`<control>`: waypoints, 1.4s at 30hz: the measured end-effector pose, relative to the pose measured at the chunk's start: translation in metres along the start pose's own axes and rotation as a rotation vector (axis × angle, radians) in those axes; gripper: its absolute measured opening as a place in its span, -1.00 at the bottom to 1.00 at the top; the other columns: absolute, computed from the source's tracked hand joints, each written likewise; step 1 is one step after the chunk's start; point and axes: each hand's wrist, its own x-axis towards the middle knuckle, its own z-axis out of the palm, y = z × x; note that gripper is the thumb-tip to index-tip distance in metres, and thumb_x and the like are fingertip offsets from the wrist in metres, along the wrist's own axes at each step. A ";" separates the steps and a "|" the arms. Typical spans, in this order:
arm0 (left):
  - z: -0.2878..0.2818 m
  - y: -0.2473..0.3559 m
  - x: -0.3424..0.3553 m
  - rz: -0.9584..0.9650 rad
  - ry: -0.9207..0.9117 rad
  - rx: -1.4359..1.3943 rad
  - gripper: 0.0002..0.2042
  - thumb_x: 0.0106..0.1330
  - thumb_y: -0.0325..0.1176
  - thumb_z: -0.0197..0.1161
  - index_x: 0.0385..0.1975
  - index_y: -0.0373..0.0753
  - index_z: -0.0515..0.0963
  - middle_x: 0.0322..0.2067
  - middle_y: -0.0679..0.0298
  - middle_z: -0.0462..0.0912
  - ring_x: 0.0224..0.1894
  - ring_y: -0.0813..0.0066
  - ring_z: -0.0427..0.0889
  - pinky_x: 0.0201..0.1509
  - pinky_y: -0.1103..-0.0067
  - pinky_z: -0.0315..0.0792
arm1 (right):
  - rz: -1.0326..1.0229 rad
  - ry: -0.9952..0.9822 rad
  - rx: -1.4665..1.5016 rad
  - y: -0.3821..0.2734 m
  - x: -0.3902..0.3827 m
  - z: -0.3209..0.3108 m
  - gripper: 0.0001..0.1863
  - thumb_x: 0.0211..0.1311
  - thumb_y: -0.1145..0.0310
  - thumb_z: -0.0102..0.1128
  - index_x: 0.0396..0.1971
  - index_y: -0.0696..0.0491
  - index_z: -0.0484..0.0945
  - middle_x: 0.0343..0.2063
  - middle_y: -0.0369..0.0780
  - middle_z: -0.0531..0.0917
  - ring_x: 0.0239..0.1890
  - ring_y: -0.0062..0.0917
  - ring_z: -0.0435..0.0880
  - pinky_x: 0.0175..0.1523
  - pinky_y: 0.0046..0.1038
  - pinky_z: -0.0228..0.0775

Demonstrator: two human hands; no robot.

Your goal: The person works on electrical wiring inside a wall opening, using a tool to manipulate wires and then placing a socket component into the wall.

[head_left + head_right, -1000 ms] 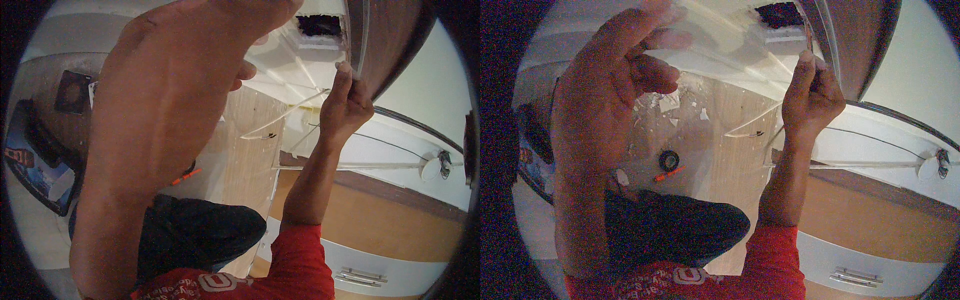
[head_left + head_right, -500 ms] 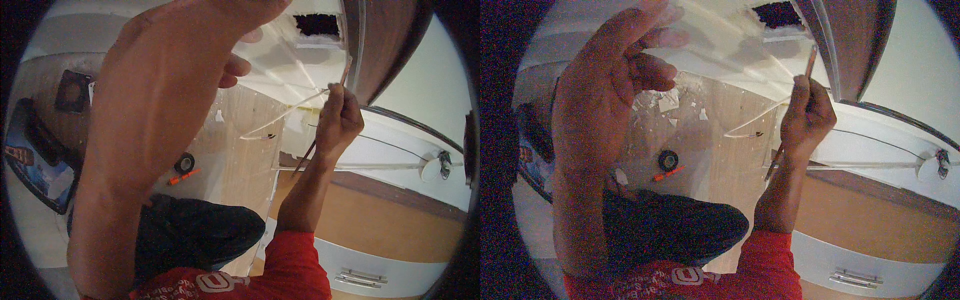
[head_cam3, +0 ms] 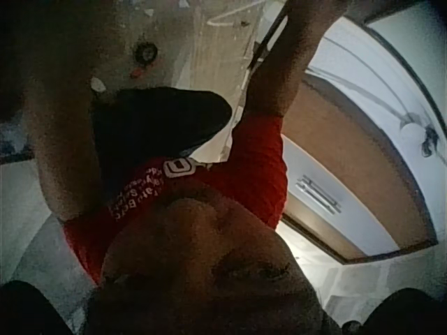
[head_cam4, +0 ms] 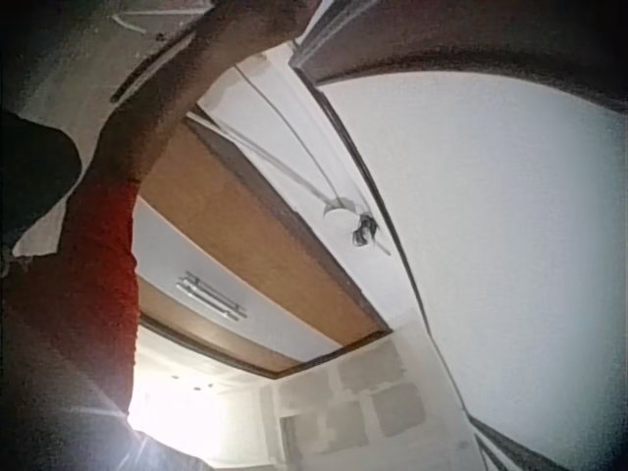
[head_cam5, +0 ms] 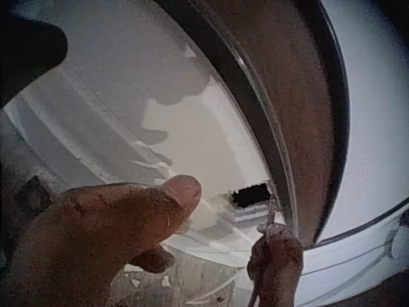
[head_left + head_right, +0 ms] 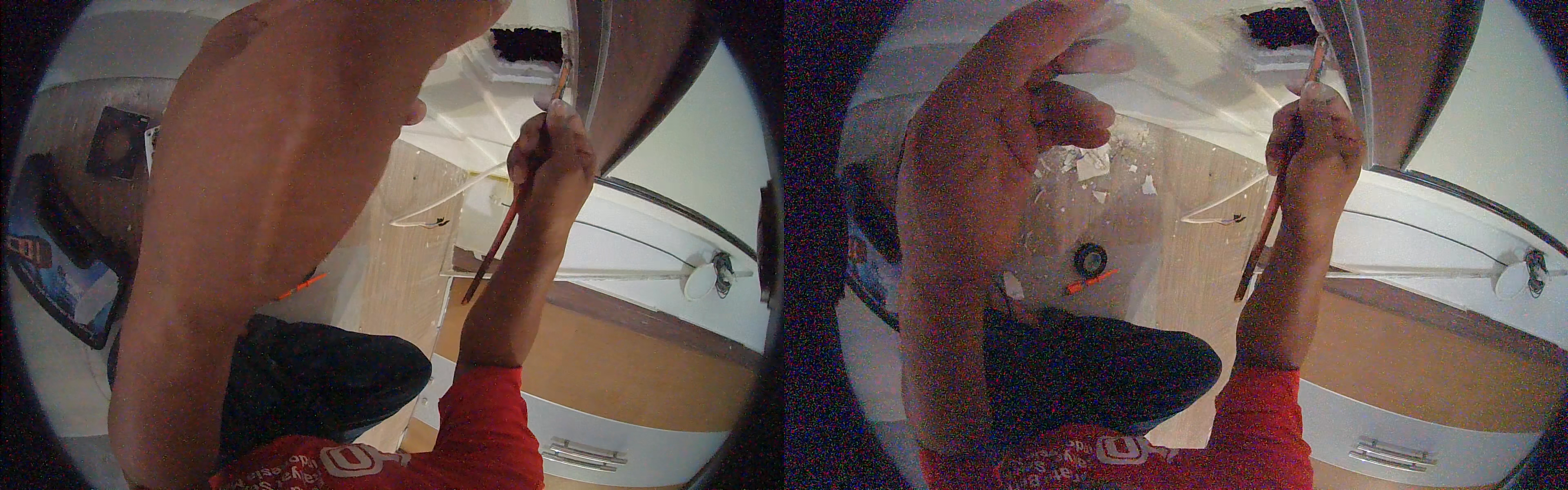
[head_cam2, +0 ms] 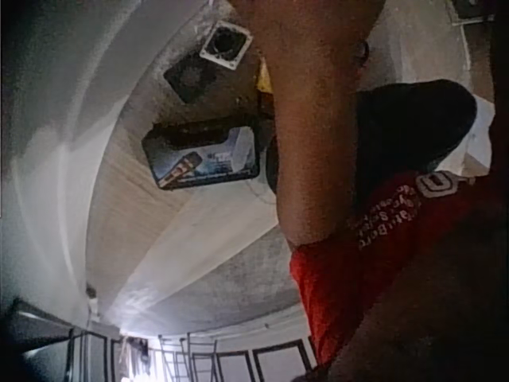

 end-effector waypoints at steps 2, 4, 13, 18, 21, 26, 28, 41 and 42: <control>-0.001 -0.001 0.000 0.000 0.001 0.008 -0.62 0.44 -0.20 -0.01 0.19 -0.15 0.46 -0.06 0.08 0.63 -0.25 0.28 0.69 -0.15 0.40 0.59 | 0.058 -0.055 0.061 -0.003 0.002 0.002 -0.76 0.44 0.28 -0.01 -0.26 0.15 0.56 -0.76 -0.38 0.31 -0.82 -0.70 0.17 -0.73 -0.60 -0.03; -0.002 -0.002 0.000 0.001 -0.002 0.014 -0.62 0.43 -0.21 -0.01 0.19 -0.15 0.46 -0.06 0.08 0.63 -0.25 0.28 0.69 -0.15 0.40 0.59 | 0.073 -0.083 0.079 -0.008 0.002 0.004 -0.75 0.44 0.28 -0.01 -0.29 0.14 0.55 -0.77 -0.38 0.27 -0.83 -0.69 0.16 -0.73 -0.60 -0.04; 0.001 -0.005 0.000 -0.003 -0.018 0.040 -0.62 0.43 -0.21 -0.01 0.19 -0.14 0.46 -0.07 0.09 0.63 -0.25 0.28 0.69 -0.16 0.41 0.59 | 0.039 -0.019 0.178 0.013 0.005 -0.003 -0.76 0.41 0.28 0.04 -0.34 0.13 0.54 -0.77 -0.40 0.26 -0.84 -0.70 0.14 -0.74 -0.59 -0.05; 0.003 -0.003 -0.001 0.006 -0.026 0.051 -0.62 0.43 -0.21 0.00 0.18 -0.14 0.46 -0.07 0.09 0.63 -0.26 0.28 0.69 -0.16 0.41 0.59 | 0.012 -0.109 0.435 0.028 0.008 -0.020 -0.78 0.40 0.31 0.08 -0.33 0.15 0.58 -0.78 -0.39 0.30 -0.84 -0.70 0.18 -0.77 -0.60 0.00; 0.005 -0.004 -0.002 0.009 -0.029 0.065 -0.62 0.43 -0.21 0.00 0.18 -0.14 0.47 -0.07 0.09 0.63 -0.26 0.29 0.69 -0.16 0.41 0.59 | 0.015 -0.053 0.284 0.016 0.003 -0.013 -0.78 0.41 0.30 0.09 -0.33 0.15 0.57 -0.78 -0.39 0.31 -0.84 -0.71 0.19 -0.77 -0.61 -0.02; 0.013 -0.004 -0.003 0.019 -0.041 0.090 -0.62 0.43 -0.21 0.00 0.18 -0.14 0.47 -0.07 0.09 0.64 -0.26 0.29 0.69 -0.16 0.42 0.59 | 0.053 0.009 0.125 0.002 -0.005 -0.006 -0.76 0.41 0.28 0.03 -0.40 0.12 0.51 -0.80 -0.42 0.20 -0.85 -0.72 0.10 -0.74 -0.60 -0.10; 0.016 -0.006 -0.003 0.021 -0.047 0.103 -0.62 0.43 -0.21 0.00 0.18 -0.14 0.47 -0.08 0.09 0.64 -0.26 0.29 0.69 -0.16 0.42 0.59 | 0.035 -0.027 0.155 0.001 -0.004 -0.005 -0.75 0.41 0.28 0.03 -0.41 0.12 0.51 -0.80 -0.42 0.20 -0.85 -0.72 0.10 -0.75 -0.60 -0.11; 0.004 -0.005 -0.006 0.037 -0.026 0.152 -0.63 0.43 -0.22 0.00 0.17 -0.14 0.48 -0.09 0.10 0.64 -0.27 0.29 0.69 -0.16 0.43 0.58 | -0.008 -0.033 0.154 0.007 -0.005 -0.001 -0.77 0.42 0.30 0.04 -0.40 0.12 0.52 -0.80 -0.42 0.22 -0.86 -0.73 0.13 -0.76 -0.60 -0.11; 0.002 -0.004 -0.005 0.041 -0.021 0.158 -0.63 0.42 -0.22 0.00 0.17 -0.14 0.48 -0.09 0.10 0.64 -0.27 0.29 0.69 -0.16 0.43 0.58 | -0.010 -0.038 0.121 0.002 -0.006 0.006 -0.77 0.42 0.30 0.03 -0.40 0.12 0.53 -0.80 -0.42 0.22 -0.86 -0.73 0.13 -0.76 -0.60 -0.11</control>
